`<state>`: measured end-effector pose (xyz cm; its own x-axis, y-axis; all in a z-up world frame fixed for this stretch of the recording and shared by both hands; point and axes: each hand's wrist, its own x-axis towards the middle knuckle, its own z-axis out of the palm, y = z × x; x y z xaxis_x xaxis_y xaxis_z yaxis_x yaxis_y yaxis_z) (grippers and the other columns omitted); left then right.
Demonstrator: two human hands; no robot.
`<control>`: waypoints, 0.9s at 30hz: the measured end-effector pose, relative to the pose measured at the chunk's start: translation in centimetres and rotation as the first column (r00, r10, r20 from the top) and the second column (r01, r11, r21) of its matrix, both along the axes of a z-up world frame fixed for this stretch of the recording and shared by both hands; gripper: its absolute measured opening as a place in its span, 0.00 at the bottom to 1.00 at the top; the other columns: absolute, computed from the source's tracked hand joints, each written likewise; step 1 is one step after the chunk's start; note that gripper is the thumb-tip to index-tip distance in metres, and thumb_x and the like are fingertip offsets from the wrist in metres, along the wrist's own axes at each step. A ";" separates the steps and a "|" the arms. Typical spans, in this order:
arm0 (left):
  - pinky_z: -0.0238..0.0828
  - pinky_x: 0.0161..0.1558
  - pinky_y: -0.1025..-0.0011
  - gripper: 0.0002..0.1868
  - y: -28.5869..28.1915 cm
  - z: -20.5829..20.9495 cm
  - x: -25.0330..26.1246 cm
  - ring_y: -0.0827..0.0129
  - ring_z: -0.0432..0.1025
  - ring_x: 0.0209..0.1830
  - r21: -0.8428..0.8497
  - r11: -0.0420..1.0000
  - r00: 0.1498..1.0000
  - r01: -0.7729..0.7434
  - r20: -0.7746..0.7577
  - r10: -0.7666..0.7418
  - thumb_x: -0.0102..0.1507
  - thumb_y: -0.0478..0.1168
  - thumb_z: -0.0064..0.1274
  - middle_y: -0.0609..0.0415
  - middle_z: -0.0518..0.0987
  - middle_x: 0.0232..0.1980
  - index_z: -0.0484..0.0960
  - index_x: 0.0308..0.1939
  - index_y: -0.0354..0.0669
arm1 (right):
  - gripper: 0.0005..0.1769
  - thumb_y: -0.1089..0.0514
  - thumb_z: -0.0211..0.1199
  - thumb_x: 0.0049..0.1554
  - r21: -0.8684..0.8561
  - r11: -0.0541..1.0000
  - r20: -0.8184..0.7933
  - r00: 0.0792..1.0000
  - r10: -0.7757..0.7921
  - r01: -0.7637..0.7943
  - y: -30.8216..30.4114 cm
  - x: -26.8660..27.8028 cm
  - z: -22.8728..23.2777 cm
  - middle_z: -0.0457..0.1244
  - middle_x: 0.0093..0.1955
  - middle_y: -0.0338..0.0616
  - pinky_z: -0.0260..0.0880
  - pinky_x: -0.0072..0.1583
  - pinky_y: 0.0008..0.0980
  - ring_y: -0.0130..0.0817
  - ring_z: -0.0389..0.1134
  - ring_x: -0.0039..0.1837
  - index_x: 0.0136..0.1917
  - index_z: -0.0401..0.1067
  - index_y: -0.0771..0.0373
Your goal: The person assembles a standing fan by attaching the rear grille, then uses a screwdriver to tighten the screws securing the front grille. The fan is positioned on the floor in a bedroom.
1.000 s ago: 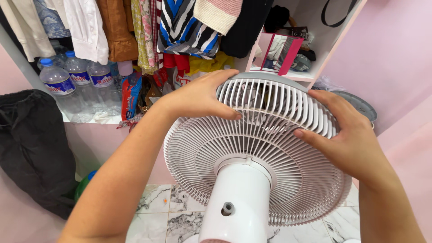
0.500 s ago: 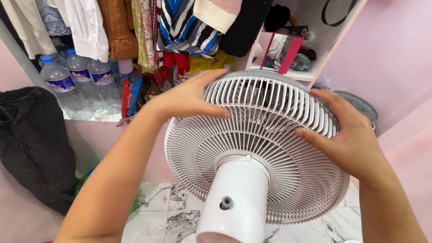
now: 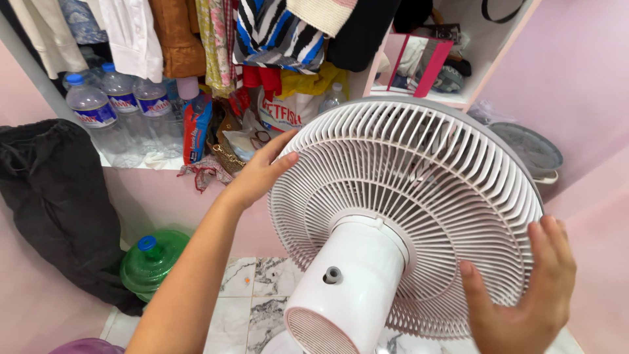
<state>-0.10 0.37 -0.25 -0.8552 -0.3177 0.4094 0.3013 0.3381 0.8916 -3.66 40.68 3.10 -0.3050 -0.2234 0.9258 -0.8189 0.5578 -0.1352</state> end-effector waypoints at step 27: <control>0.60 0.71 0.64 0.55 3.2 0.0 1.4 0.62 0.67 0.72 -0.057 0.987 0.975 -0.152 -0.170 0.141 0.46 0.39 0.75 0.45 0.74 0.71 0.64 0.75 0.39 | 0.54 0.17 0.35 0.52 -0.662 0.746 0.645 -0.454 0.615 0.072 -7.1 2.1 -11.0 0.57 0.78 0.52 0.55 0.75 0.49 0.45 0.53 0.80 0.80 0.52 0.51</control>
<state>1.31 3.59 -0.24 -0.7206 -0.4005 0.5660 0.3843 0.4488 0.8068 -1.54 33.62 -7.92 -0.7000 -0.5896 -0.4030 0.5315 -0.0532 -0.8454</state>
